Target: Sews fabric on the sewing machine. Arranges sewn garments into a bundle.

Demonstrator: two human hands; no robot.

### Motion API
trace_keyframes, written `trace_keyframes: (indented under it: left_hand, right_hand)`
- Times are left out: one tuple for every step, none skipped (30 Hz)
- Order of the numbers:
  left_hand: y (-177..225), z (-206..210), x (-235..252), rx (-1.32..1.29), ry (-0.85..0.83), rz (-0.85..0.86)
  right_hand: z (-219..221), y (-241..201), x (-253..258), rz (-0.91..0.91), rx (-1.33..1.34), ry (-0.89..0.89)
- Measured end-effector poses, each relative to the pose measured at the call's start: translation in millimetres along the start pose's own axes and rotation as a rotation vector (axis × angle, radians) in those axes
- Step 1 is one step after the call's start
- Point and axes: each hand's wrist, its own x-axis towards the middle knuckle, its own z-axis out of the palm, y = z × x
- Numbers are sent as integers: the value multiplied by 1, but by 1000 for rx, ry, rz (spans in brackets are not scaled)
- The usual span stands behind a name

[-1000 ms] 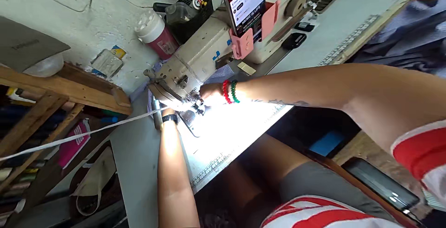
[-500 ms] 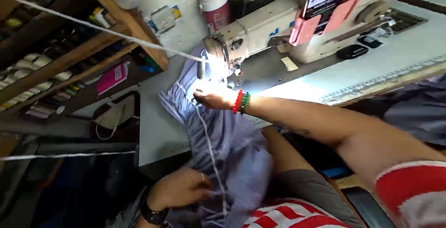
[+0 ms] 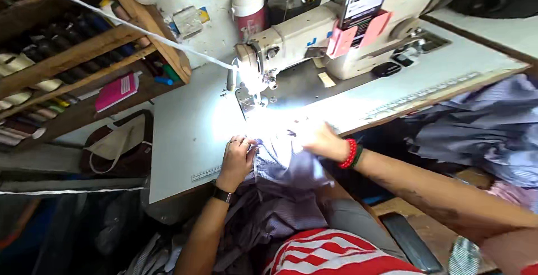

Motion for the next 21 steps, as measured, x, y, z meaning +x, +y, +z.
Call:
trace_keyframes:
  left_hand:
    - [-2, 2, 6, 11, 9, 8]
    - [-4, 3, 11, 22, 26, 14]
    - [-4, 4, 12, 29, 40, 18]
    - [-6, 5, 10, 41, 47, 20]
    - [-8, 4, 9, 62, 49, 17]
    - [-10, 3, 10, 79, 60, 16]
    - [-12, 2, 9, 94, 73, 6]
    - [-13, 2, 7, 111, 89, -15]
    - [-15, 1, 4, 131, 102, -37]
    - [-16, 1, 2, 145, 103, -54]
    - [-16, 1, 0, 149, 93, -57]
    - [-14, 1, 0, 144, 77, -41]
    - [-10, 2, 2, 133, 55, -19]
    - [-5, 4, 4, 123, 28, 0]
    - [-1, 6, 6, 111, 1, 13]
    - [3, 8, 8, 104, -17, 22]
    - [5, 8, 9, 103, -30, 21]
    - [5, 9, 10, 106, -34, 20]
    - [4, 8, 9, 110, -33, 20]
    - [3, 7, 9, 116, -37, 17]
    - [2, 6, 7, 120, -38, 15]
  right_hand:
    - [-7, 23, 1, 92, -32, -8]
    - [-18, 42, 4, 174, -76, -12]
    - [-29, 53, 8, 254, -115, -20]
    - [-37, 55, 10, 308, -143, -23]
    - [-42, 50, 12, 305, -150, -3]
    - [-45, 42, 15, 253, -122, 27]
    - [-42, 36, 16, 179, -75, 51]
    - [-37, 32, 15, 112, -34, 46]
    - [-30, 32, 13, 83, -8, 10]
    - [-25, 36, 10, 77, -18, -40]
    - [-23, 40, 5, 86, -47, -68]
    - [-26, 44, 1, 99, -79, -56]
    - [-35, 43, -2, 125, -106, -46]
    - [-44, 40, -5, 157, -136, -46]
    - [-52, 35, -5, 181, -159, -58]
    - [-58, 27, -2, 171, -171, -68]
    - [-60, 19, 3, 105, -163, -54]
    - [-57, 10, 11, -15, -119, -19]
    - [-50, 1, 21, -153, -49, 25]
    - [-39, -9, 32, -264, 17, 37]
    - [-26, -18, 42, -344, 61, 30]
